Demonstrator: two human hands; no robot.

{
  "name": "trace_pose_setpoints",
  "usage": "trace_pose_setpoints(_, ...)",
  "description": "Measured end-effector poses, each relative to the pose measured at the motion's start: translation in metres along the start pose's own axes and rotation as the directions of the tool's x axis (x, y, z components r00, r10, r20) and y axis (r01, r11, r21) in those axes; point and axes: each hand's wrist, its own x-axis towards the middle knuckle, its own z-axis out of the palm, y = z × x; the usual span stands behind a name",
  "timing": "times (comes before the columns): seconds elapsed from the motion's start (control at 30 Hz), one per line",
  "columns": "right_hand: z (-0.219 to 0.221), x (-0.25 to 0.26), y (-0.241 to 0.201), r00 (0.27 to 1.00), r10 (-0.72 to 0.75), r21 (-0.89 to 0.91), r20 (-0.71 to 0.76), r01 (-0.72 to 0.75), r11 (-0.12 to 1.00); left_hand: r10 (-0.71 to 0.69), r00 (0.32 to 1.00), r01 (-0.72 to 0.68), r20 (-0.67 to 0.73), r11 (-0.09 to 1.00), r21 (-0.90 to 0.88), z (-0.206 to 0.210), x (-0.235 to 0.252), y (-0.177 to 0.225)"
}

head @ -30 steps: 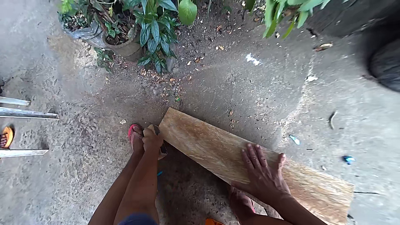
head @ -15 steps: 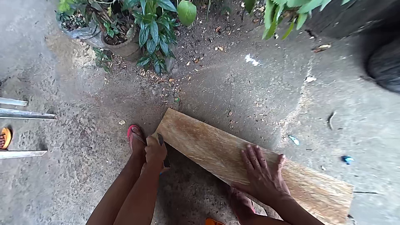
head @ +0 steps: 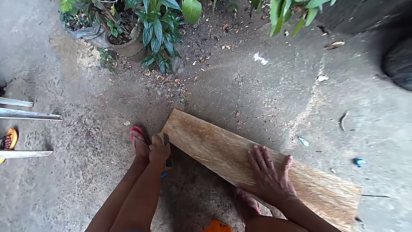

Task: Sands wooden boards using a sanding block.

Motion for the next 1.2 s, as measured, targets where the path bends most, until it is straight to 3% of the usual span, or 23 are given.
trace_pose_setpoints(0.13, 0.001, 0.002, 0.000, 1.000, 0.001, -0.013, -0.003, -0.001, 1.000, -0.128, 0.991, 0.123, -0.038, 0.986, -0.113, -0.003, 0.035, 0.013)
trace_pose_setpoints(0.3, 0.001, 0.002, 0.000, 1.000, 0.003, -0.008, -0.005, -0.003, 1.000, -0.035, 0.999, 0.035, -0.002, 0.999, -0.028, 0.009, -0.012, -0.004)
trace_pose_setpoints(0.5, 0.001, 0.001, 0.001, 1.000, -0.002, -0.026, -0.011, 0.002, 1.000, -0.181, 0.983, 0.175, -0.034, 0.977, -0.124, -0.001, 0.041, 0.008)
trace_pose_setpoints(0.67, -0.001, 0.000, 0.000, 1.000, 0.000, -0.004, 0.010, 0.000, 1.000, -0.075, 0.997, 0.075, -0.015, 0.997, 0.006, 0.007, -0.008, -0.002)
trace_pose_setpoints(0.73, 0.002, -0.001, 0.002, 0.999, -0.010, -0.005, -0.031, 0.010, 1.000, -0.032, 0.999, 0.032, 0.006, 0.999, -0.010, -0.001, -0.002, -0.006)
trace_pose_setpoints(0.87, 0.006, 0.000, 0.004, 0.998, -0.020, -0.026, -0.068, 0.019, 0.999, -0.101, 0.995, 0.100, -0.016, 0.993, -0.060, -0.008, 0.029, 0.003)
trace_pose_setpoints(1.07, 0.003, 0.000, 0.001, 0.999, -0.009, -0.007, -0.038, 0.009, 1.000, 0.008, 1.000, -0.008, 0.027, 1.000, -0.011, 0.007, -0.019, -0.011)
trace_pose_setpoints(1.2, 0.002, 0.000, 0.003, 0.999, -0.015, -0.019, -0.044, 0.014, 1.000, -0.050, 0.999, 0.050, -0.010, 0.998, -0.043, -0.004, 0.013, -0.003)
